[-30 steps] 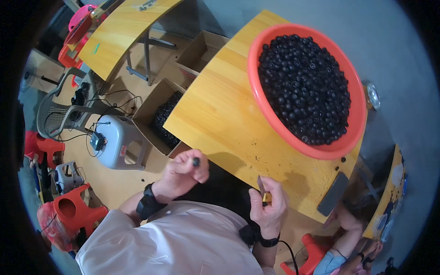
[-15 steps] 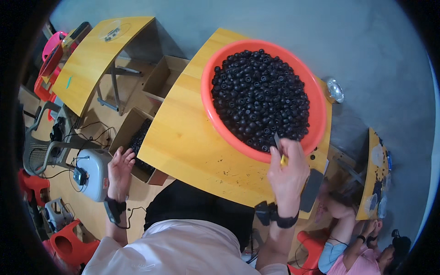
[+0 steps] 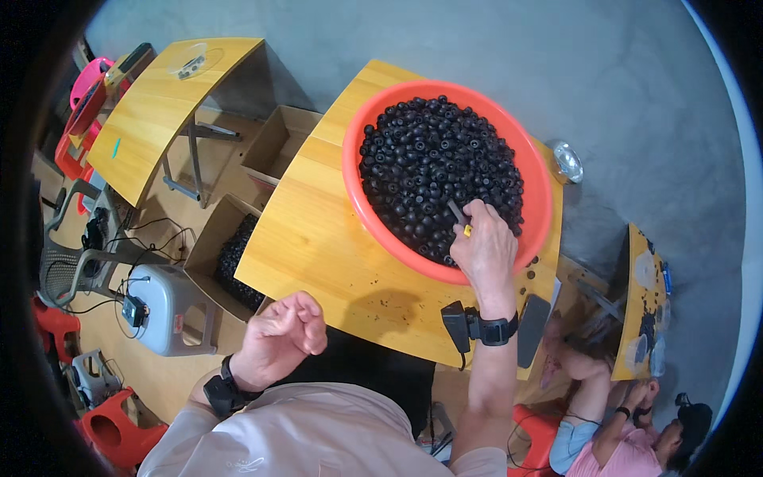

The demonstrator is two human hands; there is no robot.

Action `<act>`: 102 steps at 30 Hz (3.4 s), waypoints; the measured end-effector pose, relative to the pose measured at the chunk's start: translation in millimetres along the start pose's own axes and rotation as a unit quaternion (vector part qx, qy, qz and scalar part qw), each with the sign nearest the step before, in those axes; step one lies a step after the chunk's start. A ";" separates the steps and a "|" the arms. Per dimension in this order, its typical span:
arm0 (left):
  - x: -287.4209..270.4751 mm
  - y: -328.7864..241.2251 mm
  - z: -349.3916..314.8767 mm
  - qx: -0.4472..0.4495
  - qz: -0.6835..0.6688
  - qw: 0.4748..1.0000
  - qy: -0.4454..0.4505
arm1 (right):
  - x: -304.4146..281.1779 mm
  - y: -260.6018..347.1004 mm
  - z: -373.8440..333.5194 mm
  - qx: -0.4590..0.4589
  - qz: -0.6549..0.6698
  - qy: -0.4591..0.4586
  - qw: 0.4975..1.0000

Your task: Inspecting and sorting small black plastic components.

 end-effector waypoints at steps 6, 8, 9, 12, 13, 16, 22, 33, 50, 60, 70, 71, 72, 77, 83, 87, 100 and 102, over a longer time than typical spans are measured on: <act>2.7 25.8 -4.5 -0.036 0.009 0.999 0.003 | -17.4 -8.0 -34.3 0.005 0.206 -0.052 0.977; 0.6 29.7 -6.0 -0.032 0.025 0.999 0.002 | -27.3 12.5 -61.5 -0.016 0.315 -0.003 0.949; 4.4 27.9 -3.0 -0.006 0.073 0.997 0.019 | -31.9 28.5 -75.6 -0.059 0.335 0.013 0.940; 14.8 31.4 8.7 0.037 0.137 0.989 0.044 | -26.3 67.6 -110.4 -0.137 0.378 0.035 0.915; 17.5 34.1 11.3 0.052 0.152 0.985 0.054 | -22.2 75.0 -119.3 -0.147 0.392 0.040 0.907; 8.2 48.7 13.6 0.031 0.137 0.988 0.067 | -12.4 79.9 -136.7 -0.165 0.404 0.051 0.898; -2.1 69.6 6.9 -0.037 0.062 0.995 0.075 | 1.6 72.4 -153.2 -0.127 0.506 0.062 0.851; -11.1 74.6 7.0 -0.042 0.009 0.995 0.092 | 24.5 64.8 -170.9 -0.108 0.545 0.039 0.831; -29.5 77.4 13.2 -0.035 0.015 0.996 0.084 | 23.5 76.0 -172.4 -0.217 0.359 -0.046 0.906; -30.1 80.2 18.6 -0.045 0.023 0.996 0.068 | 32.4 69.1 -172.3 -0.208 0.376 -0.047 0.902; -28.0 64.6 7.1 -0.010 0.058 0.994 0.092 | 54.2 46.2 -163.2 -0.078 0.348 -0.066 0.932; -22.5 60.2 3.7 0.010 0.063 0.991 0.121 | 53.4 39.1 -164.4 -0.078 0.349 -0.067 0.932; -23.7 58.7 3.1 0.003 0.068 0.992 0.106 | 50.1 34.6 -163.2 -0.054 0.357 -0.072 0.930; -31.6 62.9 8.4 -0.028 0.025 0.996 0.081 | 48.6 42.4 -165.0 -0.043 0.392 -0.022 0.919; -30.3 67.4 20.1 -0.055 0.028 0.996 0.069 | 34.1 81.4 -156.0 -0.143 0.435 -0.008 0.889; -28.6 64.9 18.0 -0.047 0.019 0.996 0.079 | 39.8 87.5 -149.8 -0.093 0.548 0.059 0.829; -38.8 60.7 11.0 -0.044 -0.033 0.994 0.090 | 44.4 70.5 -153.8 -0.037 0.493 0.035 0.869; -44.1 59.8 10.5 -0.050 0.002 0.995 0.082 | 50.9 67.6 -165.3 -0.037 0.511 0.043 0.858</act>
Point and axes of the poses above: each hand's wrist, its own z-axis towards the middle knuckle, its own x-axis out of the palm, y = z × x, the point moved 5 cm from there along z, towards the middle knuckle, and after that the axes turned 2 degrees about -z, right-handed, at the moved point
